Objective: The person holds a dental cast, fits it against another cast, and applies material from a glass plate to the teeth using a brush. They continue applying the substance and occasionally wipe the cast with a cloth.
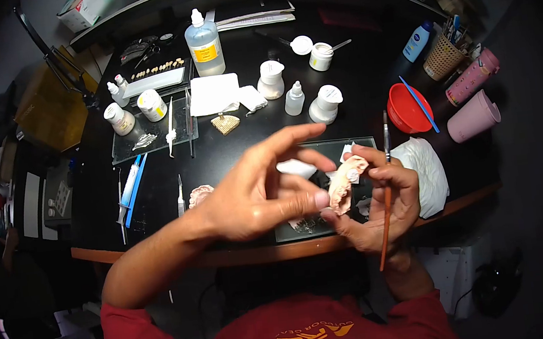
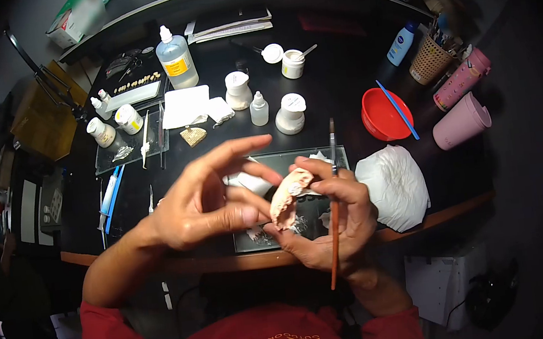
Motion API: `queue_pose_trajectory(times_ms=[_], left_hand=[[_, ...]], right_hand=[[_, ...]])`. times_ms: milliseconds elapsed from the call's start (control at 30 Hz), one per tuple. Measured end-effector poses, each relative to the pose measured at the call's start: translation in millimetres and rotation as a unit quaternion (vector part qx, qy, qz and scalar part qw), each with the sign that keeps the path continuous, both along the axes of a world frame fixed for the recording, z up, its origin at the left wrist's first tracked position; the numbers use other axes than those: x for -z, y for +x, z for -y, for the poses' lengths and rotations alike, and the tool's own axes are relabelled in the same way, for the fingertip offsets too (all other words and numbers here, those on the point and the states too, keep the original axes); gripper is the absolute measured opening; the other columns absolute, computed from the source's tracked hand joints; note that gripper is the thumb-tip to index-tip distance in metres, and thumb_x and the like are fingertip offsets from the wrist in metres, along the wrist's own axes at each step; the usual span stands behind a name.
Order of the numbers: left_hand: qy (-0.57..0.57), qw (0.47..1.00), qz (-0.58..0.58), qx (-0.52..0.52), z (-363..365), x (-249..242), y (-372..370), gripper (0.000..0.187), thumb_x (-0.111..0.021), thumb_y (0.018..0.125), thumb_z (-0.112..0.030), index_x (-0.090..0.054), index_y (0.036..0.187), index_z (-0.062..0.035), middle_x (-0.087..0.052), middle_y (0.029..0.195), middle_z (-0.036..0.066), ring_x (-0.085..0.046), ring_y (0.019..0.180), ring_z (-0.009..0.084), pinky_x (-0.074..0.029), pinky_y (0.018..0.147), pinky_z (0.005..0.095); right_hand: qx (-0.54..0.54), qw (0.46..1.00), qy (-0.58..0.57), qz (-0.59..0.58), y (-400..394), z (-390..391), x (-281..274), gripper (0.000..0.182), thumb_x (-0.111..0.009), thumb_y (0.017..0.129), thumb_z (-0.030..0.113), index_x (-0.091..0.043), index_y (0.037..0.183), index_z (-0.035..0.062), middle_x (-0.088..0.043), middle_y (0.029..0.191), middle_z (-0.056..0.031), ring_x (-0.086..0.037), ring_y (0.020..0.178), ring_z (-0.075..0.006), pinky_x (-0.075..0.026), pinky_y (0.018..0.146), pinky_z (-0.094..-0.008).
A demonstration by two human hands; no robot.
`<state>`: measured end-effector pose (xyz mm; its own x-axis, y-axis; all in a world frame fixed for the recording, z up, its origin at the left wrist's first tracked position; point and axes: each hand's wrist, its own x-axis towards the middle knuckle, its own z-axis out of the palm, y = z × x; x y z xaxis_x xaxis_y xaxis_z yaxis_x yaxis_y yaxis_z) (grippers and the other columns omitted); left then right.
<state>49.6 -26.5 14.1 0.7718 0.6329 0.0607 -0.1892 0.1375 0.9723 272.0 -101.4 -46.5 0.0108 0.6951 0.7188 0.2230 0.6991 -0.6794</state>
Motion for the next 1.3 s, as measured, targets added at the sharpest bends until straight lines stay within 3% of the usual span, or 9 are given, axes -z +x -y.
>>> queue_pose_trajectory(times_ms=[100,167,367,633,767,1000,1167,1200,1300], left_hand=[[0.499,0.846,-0.093,-0.164,-49.1,-10.8,16.4,0.060,-0.088,0.076,-0.012,-0.067,0.131,-0.0025,-0.072,0.108,0.012,-0.070,0.106,0.0236,-0.054,0.093,0.0405],[0.628,0.731,-0.190,-0.188,-69.6,-23.1,38.2,0.063,-0.089,0.070,-0.016,-0.069,0.130,-0.0073,-0.072,0.111,0.012,-0.064,0.112,0.0287,-0.042,0.104,0.0439],[0.653,0.607,-0.449,-0.058,-112.6,-5.1,108.8,0.055,-0.087,0.073,-0.020,-0.074,0.126,-0.0123,-0.074,0.113,0.014,-0.059,0.121,0.0357,-0.028,0.113,0.0614],[0.656,0.666,-0.294,-0.198,-90.7,-46.0,58.0,0.044,-0.087,0.078,-0.015,-0.077,0.120,-0.0127,-0.076,0.108,0.012,-0.071,0.110,0.0289,-0.038,0.114,0.0574],[0.525,0.694,-0.332,-0.365,-50.6,-102.2,-119.2,0.040,-0.081,0.088,-0.007,-0.073,0.128,-0.0083,-0.077,0.113,0.011,-0.073,0.105,0.0179,-0.056,0.098,0.0311],[0.329,0.550,-0.541,-0.545,-28.5,-110.8,-434.8,0.050,-0.080,0.092,-0.010,-0.062,0.139,-0.0080,-0.074,0.122,0.017,-0.072,0.113,0.0230,-0.057,0.096,0.0341],[0.483,0.093,-0.801,-0.342,13.2,-99.6,-798.6,0.053,-0.080,0.090,-0.024,-0.064,0.134,0.0006,-0.070,0.126,0.023,-0.066,0.119,0.0384,-0.051,0.104,0.0464],[0.429,0.237,-0.774,-0.401,25.9,-100.6,-849.4,0.055,-0.078,0.090,-0.030,-0.065,0.132,0.0022,-0.071,0.125,0.023,-0.067,0.117,0.0390,-0.052,0.102,0.0472],[0.390,0.226,-0.801,-0.394,47.6,-94.4,-880.4,0.044,-0.076,0.092,-0.034,-0.070,0.127,-0.0070,-0.073,0.124,0.018,-0.069,0.115,0.0352,-0.052,0.101,0.0448]], right_hand=[[0.054,0.998,0.004,-0.010,18.2,11.9,4.8,0.081,-0.095,0.068,0.002,-0.042,0.129,0.0071,-0.056,0.135,-0.0261,-0.060,0.125,-0.0315,-0.050,0.106,-0.0430],[0.100,0.995,0.014,-0.005,26.9,17.1,11.1,0.080,-0.094,0.068,0.001,-0.042,0.129,0.0070,-0.056,0.135,-0.0261,-0.061,0.123,-0.0314,-0.050,0.106,-0.0435],[0.158,0.987,0.004,0.010,38.4,35.4,27.0,0.077,-0.094,0.070,0.003,-0.043,0.128,0.0061,-0.056,0.134,-0.0270,-0.062,0.121,-0.0309,-0.050,0.106,-0.0441],[0.136,0.991,0.014,-0.018,42.4,38.3,36.7,0.079,-0.093,0.069,0.002,-0.042,0.129,0.0071,-0.056,0.135,-0.0297,-0.061,0.121,-0.0339,-0.048,0.106,-0.0463],[0.184,0.982,0.010,0.051,45.5,44.7,40.8,0.077,-0.090,0.076,0.010,-0.040,0.133,0.0071,-0.053,0.140,-0.0295,-0.056,0.127,-0.0355,-0.044,0.110,-0.0485],[0.190,0.980,-0.002,0.063,51.4,42.8,43.9,0.064,-0.081,0.091,0.020,-0.038,0.137,0.0057,-0.043,0.150,-0.0352,-0.053,0.133,-0.0475,-0.041,0.116,-0.0553],[0.226,0.971,0.019,0.073,49.2,39.4,44.6,0.066,-0.082,0.090,0.014,-0.037,0.136,0.0029,-0.043,0.150,-0.0359,-0.053,0.134,-0.0463,-0.042,0.115,-0.0541],[0.223,0.972,0.015,0.070,49.3,39.4,44.9,0.067,-0.082,0.089,0.012,-0.037,0.136,0.0025,-0.044,0.150,-0.0351,-0.053,0.134,-0.0455,-0.043,0.115,-0.0536],[0.211,0.975,0.034,0.053,42.6,38.3,42.3,0.069,-0.083,0.083,0.002,-0.038,0.135,0.0022,-0.047,0.147,-0.0327,-0.055,0.133,-0.0427,-0.047,0.112,-0.0511]])
